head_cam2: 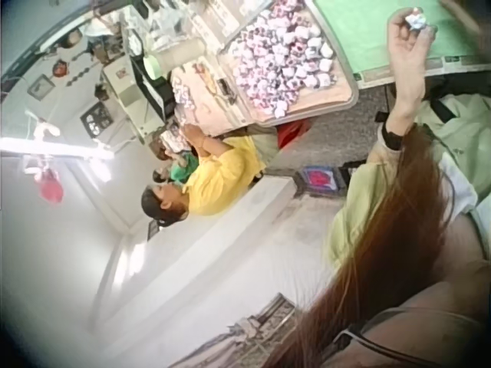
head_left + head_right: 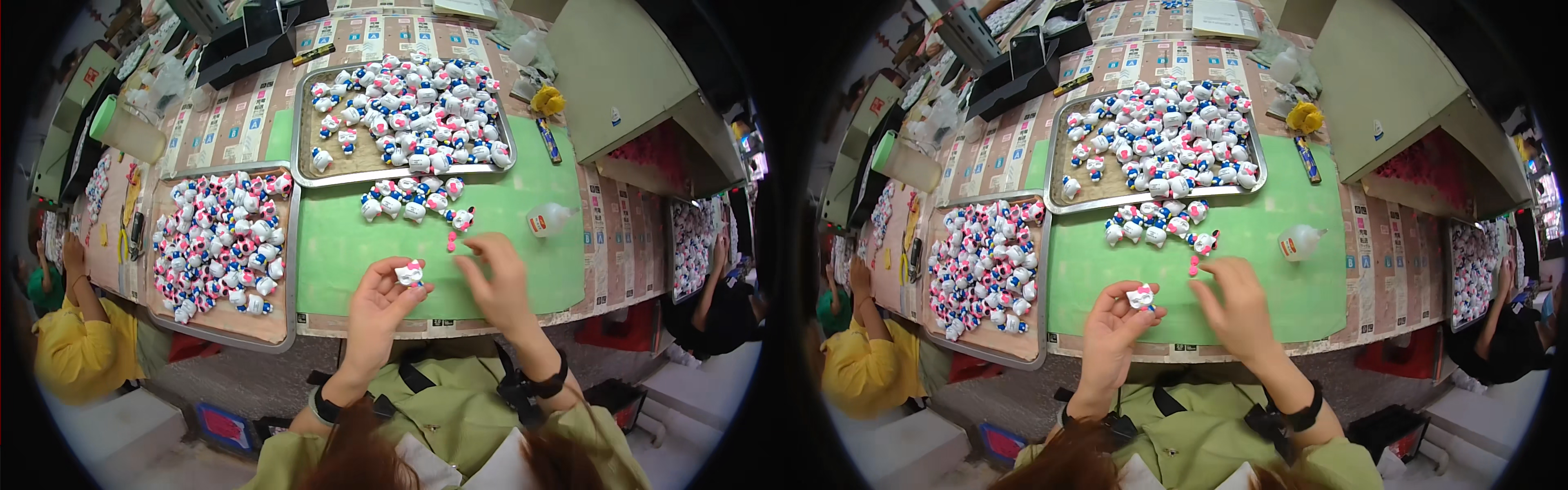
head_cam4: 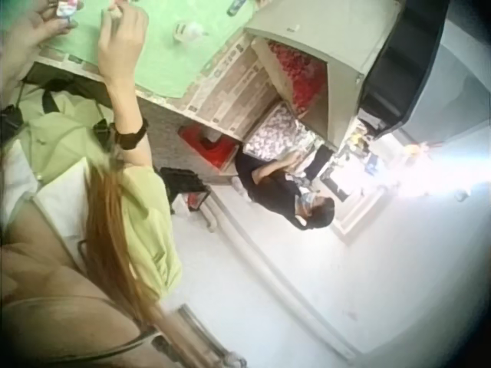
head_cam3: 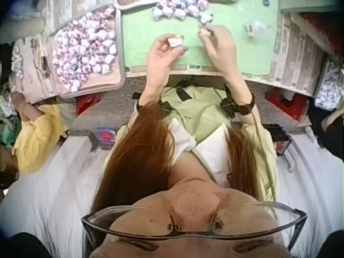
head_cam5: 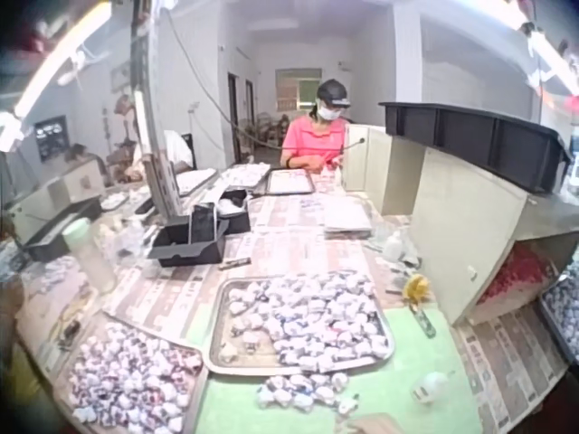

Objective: The recorder applies glue to small toy components (pink bows) and attaches them to toy heads (white cats).

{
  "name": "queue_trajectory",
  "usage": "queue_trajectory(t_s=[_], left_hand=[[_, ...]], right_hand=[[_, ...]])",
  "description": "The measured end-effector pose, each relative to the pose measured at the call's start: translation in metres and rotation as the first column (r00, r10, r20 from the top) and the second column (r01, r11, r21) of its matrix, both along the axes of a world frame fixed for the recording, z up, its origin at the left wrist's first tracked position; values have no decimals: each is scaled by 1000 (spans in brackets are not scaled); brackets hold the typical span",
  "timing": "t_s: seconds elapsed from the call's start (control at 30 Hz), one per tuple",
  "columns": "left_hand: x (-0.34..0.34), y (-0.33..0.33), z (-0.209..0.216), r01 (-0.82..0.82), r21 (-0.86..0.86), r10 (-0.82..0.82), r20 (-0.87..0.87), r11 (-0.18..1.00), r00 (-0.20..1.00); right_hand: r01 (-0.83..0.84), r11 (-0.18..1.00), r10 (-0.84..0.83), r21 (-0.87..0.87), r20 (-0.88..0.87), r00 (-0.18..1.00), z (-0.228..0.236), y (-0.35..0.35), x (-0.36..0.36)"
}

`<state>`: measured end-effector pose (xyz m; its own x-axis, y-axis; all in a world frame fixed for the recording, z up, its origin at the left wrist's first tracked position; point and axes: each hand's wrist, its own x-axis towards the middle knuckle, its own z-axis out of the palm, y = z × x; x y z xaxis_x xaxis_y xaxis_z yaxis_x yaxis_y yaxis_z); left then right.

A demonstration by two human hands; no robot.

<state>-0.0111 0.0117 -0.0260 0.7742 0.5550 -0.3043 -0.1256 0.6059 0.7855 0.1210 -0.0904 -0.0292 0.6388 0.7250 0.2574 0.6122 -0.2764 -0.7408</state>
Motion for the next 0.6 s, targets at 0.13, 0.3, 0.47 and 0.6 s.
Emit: queue_trajectory(t_s=[0.13, 0.3, 0.47, 0.6], left_hand=[[2, -3, 5, 71, -21, -71, -1, 997, 998], [6, -8, 3, 182, -97, -179, 46, 978, 983], [12, -17, 6, 249, -148, -237, 91, 957, 967], [9, -16, 8, 315, -105, -310, 62, 943, 949]], right_hand=[[18, 998, -6, -63, 176, 984, -12, 16, 3], [167, 983, -82, 82, -616, 784, 2, 4, -11], [36, 994, -18, 106, -172, 985, 12, -3, -15], [-28, 997, 36, 71, -115, 993, 13, -10, -10]])
